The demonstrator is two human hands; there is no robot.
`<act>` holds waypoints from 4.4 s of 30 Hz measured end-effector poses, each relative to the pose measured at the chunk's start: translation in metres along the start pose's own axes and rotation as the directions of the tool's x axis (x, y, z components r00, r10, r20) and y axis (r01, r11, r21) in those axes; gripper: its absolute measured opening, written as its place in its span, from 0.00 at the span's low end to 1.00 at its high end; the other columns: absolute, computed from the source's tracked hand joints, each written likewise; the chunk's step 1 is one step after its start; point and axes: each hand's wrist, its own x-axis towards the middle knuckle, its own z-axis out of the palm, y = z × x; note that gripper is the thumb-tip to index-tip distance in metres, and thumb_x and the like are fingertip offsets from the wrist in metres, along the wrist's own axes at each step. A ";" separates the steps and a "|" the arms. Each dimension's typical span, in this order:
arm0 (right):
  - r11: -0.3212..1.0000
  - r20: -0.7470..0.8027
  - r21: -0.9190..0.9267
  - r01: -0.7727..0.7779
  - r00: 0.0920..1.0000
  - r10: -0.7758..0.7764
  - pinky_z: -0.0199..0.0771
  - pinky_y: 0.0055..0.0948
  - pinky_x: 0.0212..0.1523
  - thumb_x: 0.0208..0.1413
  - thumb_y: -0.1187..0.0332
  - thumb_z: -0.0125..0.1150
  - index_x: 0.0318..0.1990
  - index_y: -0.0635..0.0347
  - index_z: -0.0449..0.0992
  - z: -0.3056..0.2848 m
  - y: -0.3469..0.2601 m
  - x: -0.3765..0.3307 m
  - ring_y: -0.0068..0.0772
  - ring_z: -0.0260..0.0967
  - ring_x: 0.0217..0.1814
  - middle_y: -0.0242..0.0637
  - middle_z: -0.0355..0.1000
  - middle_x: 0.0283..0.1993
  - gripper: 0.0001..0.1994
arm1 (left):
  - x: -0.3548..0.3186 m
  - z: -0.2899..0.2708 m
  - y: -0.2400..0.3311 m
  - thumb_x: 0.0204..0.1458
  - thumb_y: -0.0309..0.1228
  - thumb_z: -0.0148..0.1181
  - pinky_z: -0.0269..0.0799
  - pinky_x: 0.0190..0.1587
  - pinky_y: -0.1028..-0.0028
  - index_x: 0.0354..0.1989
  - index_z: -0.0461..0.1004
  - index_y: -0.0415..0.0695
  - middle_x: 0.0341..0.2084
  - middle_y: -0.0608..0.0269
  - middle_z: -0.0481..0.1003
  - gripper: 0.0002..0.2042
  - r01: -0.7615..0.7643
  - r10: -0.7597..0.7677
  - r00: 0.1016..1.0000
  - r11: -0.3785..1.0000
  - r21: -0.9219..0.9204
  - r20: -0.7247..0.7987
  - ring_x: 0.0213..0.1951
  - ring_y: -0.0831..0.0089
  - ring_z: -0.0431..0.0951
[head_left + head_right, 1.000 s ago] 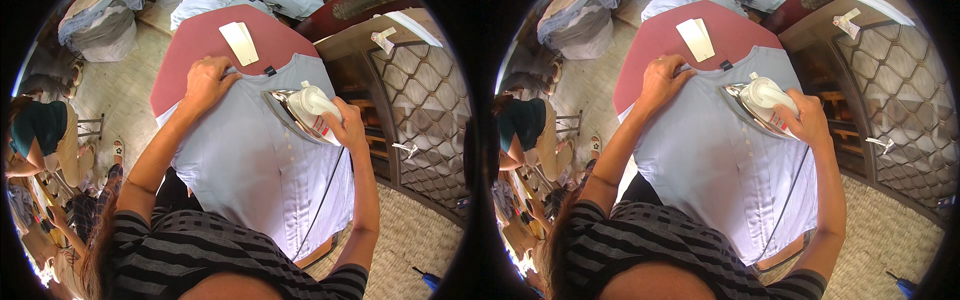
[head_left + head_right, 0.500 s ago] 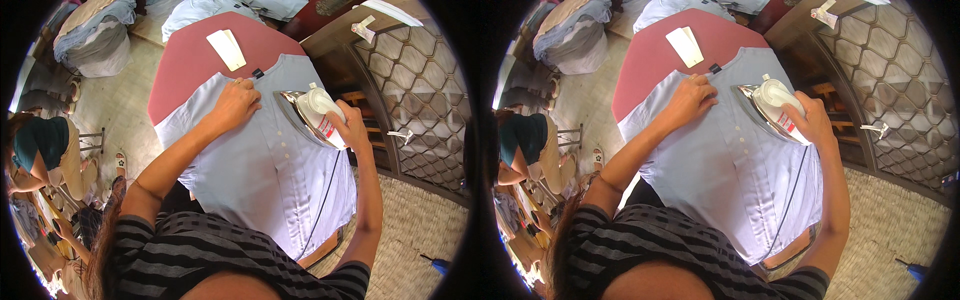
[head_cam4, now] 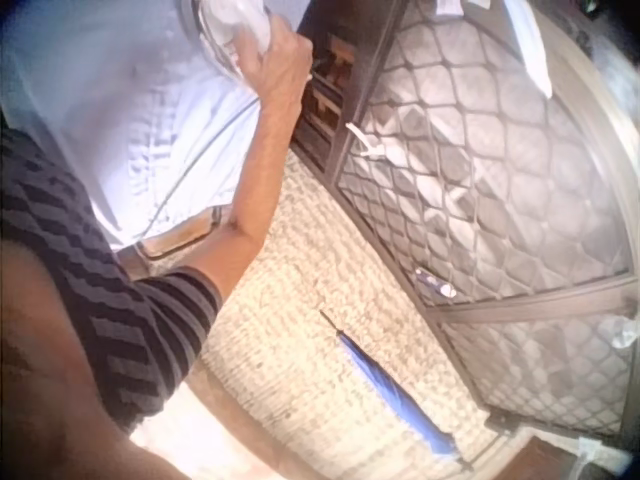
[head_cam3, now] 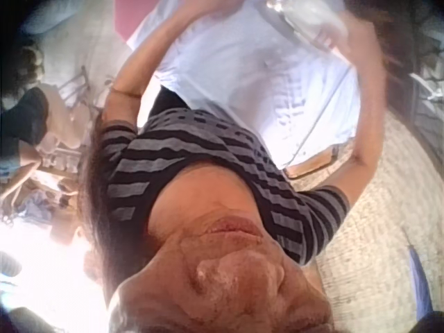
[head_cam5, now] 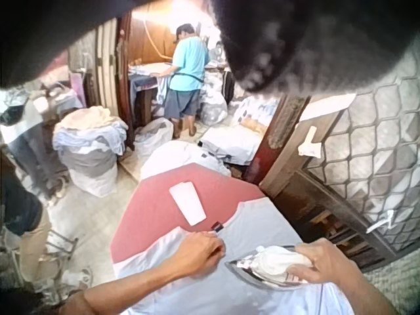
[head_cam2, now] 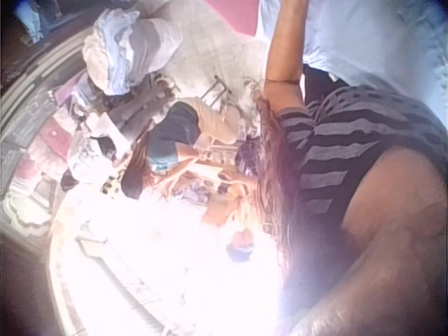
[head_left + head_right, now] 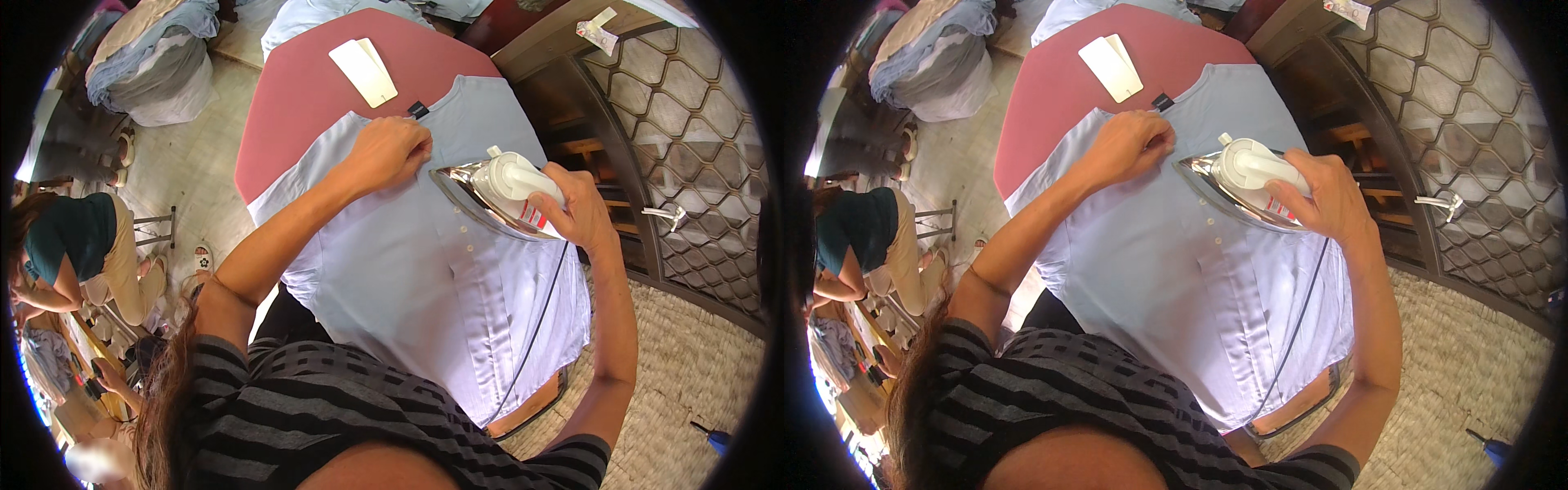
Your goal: The person irons a light blue shirt on a pink ironing board using an iron, then picks up the shirt and shakes it before laying it back down to continue ironing different sections.
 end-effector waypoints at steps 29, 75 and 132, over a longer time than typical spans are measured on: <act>0.992 0.092 0.074 0.101 0.990 -0.108 0.68 0.36 0.26 0.53 0.60 0.65 0.31 0.65 0.71 0.009 0.013 0.040 0.52 0.70 0.23 0.50 0.69 0.23 0.15 | -0.020 -0.024 -0.028 0.54 0.26 0.60 0.61 0.44 0.64 0.35 0.72 0.47 0.33 0.65 0.67 0.03 -0.167 0.164 0.985 0.982 0.083 0.043 0.41 0.64 0.68; 0.998 -0.116 0.057 0.010 0.993 -0.003 0.69 0.41 0.28 0.60 0.54 0.60 0.29 0.65 0.73 0.067 -0.069 0.111 0.51 0.72 0.22 0.52 0.74 0.23 0.20 | -0.067 -0.066 -0.036 0.52 0.25 0.64 0.74 0.38 0.63 0.40 0.74 0.39 0.30 0.51 0.79 0.09 0.324 -0.333 0.861 0.942 -0.091 -0.384 0.35 0.56 0.80; 0.910 -0.152 0.223 -0.349 0.910 0.386 0.70 0.49 0.35 0.62 0.53 0.57 0.33 0.68 0.72 0.139 -0.212 0.089 0.63 0.73 0.32 0.60 0.74 0.28 0.21 | -0.167 -0.123 -0.051 0.48 0.35 0.66 0.72 0.29 0.63 0.28 0.76 0.40 0.20 0.52 0.76 0.11 0.448 -0.449 0.894 0.891 -0.070 0.013 0.24 0.56 0.78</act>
